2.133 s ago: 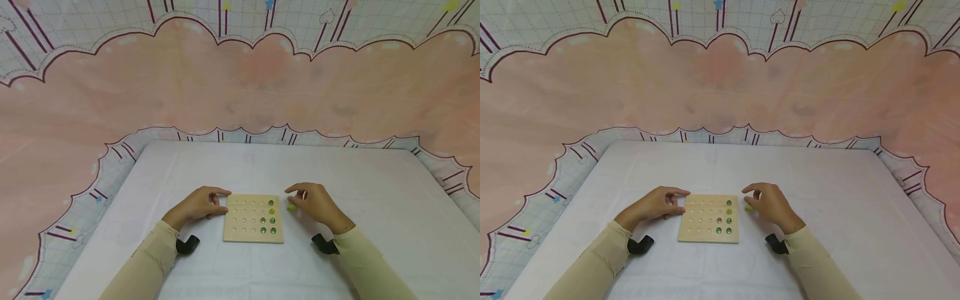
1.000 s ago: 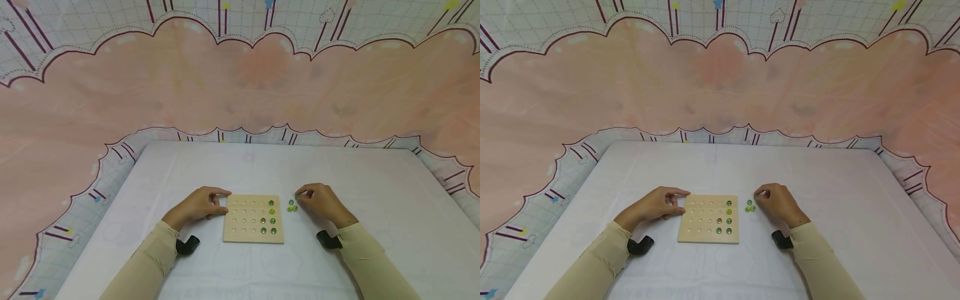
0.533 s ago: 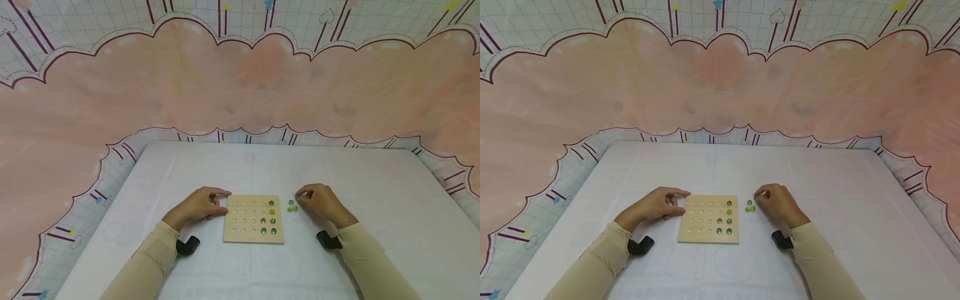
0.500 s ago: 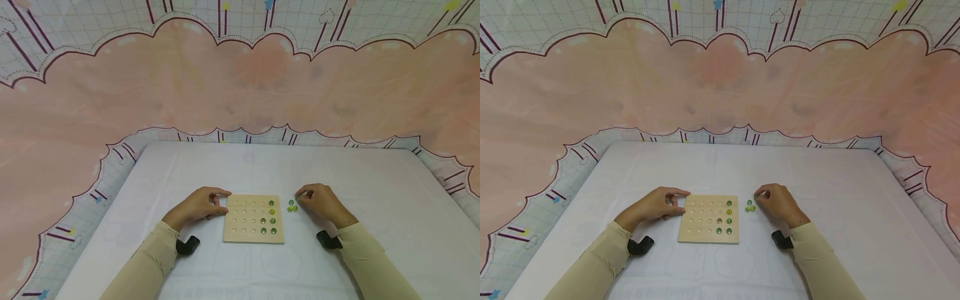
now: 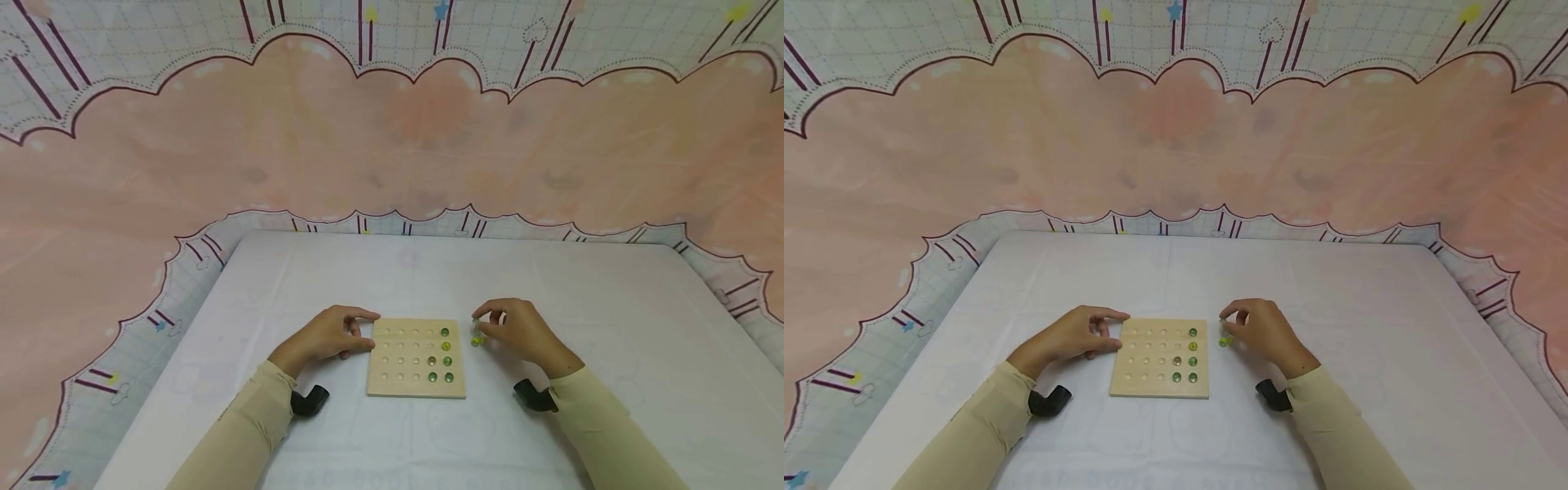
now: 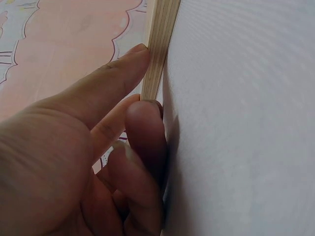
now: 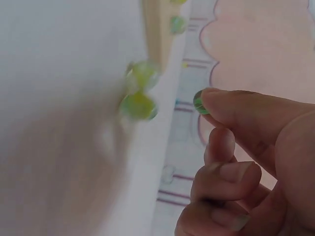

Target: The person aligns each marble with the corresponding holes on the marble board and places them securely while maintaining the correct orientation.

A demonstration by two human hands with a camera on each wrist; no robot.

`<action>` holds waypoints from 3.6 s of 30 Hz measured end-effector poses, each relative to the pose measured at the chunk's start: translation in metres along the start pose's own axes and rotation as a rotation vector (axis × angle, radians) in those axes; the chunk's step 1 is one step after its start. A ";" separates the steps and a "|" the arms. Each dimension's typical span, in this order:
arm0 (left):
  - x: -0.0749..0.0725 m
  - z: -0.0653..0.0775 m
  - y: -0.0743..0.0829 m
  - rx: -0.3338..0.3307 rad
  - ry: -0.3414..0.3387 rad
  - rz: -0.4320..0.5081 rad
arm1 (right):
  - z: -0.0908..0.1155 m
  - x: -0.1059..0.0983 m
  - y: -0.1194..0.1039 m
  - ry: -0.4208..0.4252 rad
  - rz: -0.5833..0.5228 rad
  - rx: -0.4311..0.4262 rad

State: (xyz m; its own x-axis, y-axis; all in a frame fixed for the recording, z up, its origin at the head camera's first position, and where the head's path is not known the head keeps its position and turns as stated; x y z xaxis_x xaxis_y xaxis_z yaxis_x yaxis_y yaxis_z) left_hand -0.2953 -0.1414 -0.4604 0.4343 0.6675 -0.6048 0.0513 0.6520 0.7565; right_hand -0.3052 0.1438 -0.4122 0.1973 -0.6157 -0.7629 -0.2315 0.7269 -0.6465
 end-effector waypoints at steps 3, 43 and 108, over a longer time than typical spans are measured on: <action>0.000 -0.001 -0.001 -0.001 0.005 -0.001 | 0.002 0.003 -0.012 -0.003 0.006 -0.025; 0.003 0.002 -0.006 -0.017 0.020 0.023 | -0.004 0.075 -0.052 -0.186 -0.015 -0.109; 0.003 0.001 -0.003 -0.001 0.019 0.006 | -0.009 0.014 0.015 -0.093 0.067 0.015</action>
State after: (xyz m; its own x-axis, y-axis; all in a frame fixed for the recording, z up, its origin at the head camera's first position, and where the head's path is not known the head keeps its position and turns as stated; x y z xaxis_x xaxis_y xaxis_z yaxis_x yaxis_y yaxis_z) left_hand -0.2935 -0.1413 -0.4640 0.4173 0.6784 -0.6046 0.0475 0.6482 0.7600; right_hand -0.3142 0.1431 -0.4325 0.2696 -0.5352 -0.8005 -0.2330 0.7704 -0.5935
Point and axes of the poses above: each hand's wrist, its own z-axis away from the middle knuckle, its own x-axis out of the palm, y = z × x, the point moved 10 cm from there along -z, towards the middle knuckle, and after that the axes turned 3 degrees about -z, right-handed, at the moved point
